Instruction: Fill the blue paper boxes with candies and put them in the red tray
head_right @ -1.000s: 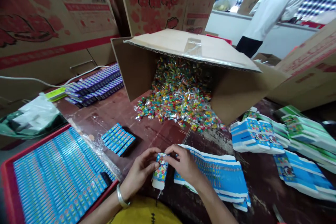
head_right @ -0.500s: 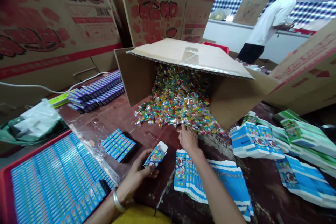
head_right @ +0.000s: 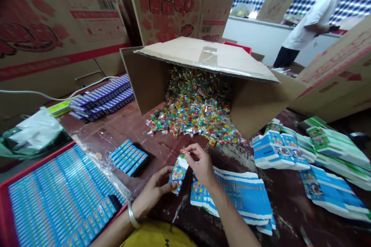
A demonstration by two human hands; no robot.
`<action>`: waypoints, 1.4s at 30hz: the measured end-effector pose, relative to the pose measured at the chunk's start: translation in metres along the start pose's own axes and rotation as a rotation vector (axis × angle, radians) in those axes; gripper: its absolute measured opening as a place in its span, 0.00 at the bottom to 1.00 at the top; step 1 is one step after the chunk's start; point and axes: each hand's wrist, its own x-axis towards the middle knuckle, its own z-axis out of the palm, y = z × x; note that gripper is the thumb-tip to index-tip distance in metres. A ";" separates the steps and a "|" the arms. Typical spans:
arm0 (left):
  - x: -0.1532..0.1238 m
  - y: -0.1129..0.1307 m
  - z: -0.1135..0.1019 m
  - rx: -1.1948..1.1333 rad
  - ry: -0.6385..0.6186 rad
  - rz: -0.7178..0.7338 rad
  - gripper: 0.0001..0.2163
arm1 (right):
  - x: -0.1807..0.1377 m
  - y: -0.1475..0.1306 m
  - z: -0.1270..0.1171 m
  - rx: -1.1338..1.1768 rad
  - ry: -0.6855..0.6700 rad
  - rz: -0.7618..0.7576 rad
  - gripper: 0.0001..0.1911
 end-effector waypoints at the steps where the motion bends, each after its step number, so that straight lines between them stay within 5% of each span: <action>1: -0.001 0.001 0.000 -0.032 0.005 0.002 0.14 | 0.000 -0.002 0.002 -0.052 -0.012 -0.027 0.05; 7: -0.003 -0.003 -0.001 -0.105 0.074 0.030 0.15 | -0.001 -0.013 -0.001 -0.336 -0.163 -0.190 0.08; 13: -0.007 -0.004 0.003 -0.089 0.150 0.087 0.15 | -0.009 -0.023 -0.005 -0.259 -0.349 -0.010 0.15; 18: -0.010 0.005 0.011 -0.059 0.210 0.161 0.23 | -0.017 -0.027 0.003 -0.167 -0.429 0.016 0.12; 26: -0.009 0.013 0.008 -0.064 0.248 0.237 0.18 | -0.033 -0.002 0.019 0.073 -0.126 0.096 0.16; 32: -0.008 0.007 0.010 -0.104 0.158 0.169 0.14 | -0.047 0.015 0.038 0.058 0.037 0.092 0.10; 42: -0.009 0.005 0.016 -0.077 0.300 0.183 0.17 | -0.039 0.007 0.043 0.178 0.110 0.064 0.10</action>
